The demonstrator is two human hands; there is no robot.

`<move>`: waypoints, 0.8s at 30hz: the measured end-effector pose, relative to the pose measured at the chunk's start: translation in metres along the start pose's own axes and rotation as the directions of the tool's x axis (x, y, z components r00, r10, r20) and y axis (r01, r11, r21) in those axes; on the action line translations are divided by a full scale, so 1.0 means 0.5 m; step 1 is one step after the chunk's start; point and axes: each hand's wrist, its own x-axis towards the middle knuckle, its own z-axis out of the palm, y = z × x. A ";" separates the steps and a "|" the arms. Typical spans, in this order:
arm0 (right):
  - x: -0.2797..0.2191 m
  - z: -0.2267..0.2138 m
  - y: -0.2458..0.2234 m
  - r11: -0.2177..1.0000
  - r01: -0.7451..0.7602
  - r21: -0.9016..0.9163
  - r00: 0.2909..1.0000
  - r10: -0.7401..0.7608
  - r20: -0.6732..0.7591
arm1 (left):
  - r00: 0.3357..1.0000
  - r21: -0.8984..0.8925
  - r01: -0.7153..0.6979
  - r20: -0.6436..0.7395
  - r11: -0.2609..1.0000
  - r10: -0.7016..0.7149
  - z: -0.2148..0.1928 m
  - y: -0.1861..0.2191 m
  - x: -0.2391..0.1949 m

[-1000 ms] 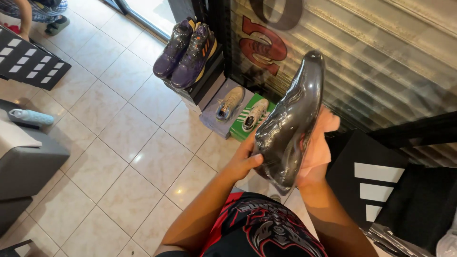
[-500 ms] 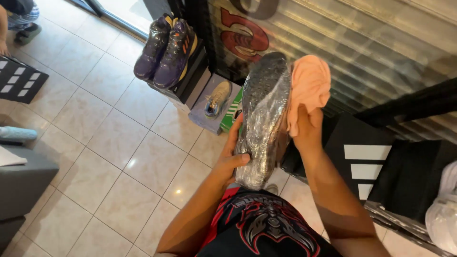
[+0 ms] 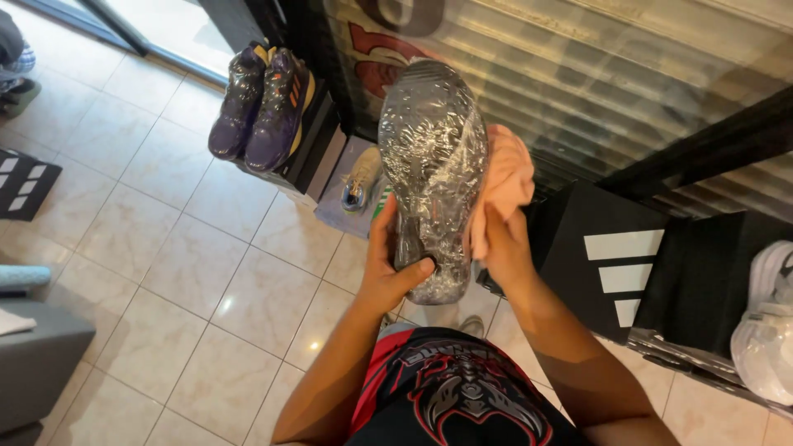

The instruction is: Cleaning and inspecting shoeboxes and shoes using a cloth in a warehouse

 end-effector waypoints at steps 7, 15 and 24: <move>-0.123 0.020 -0.014 0.863 -0.108 0.493 0.986 0.031 0.161 | 0.965 -0.044 -0.209 -0.172 0.977 0.198 0.037 0.003 0.026; -0.037 0.052 -0.312 0.454 -0.368 0.811 0.922 0.070 0.380 | 0.949 -0.022 -0.316 -0.028 0.949 0.315 -0.008 -0.056 0.014; -0.026 0.006 -0.183 0.807 -0.104 0.581 0.925 0.293 -0.242 | 0.917 -0.150 -0.390 -0.155 0.908 0.368 0.005 -0.022 -0.006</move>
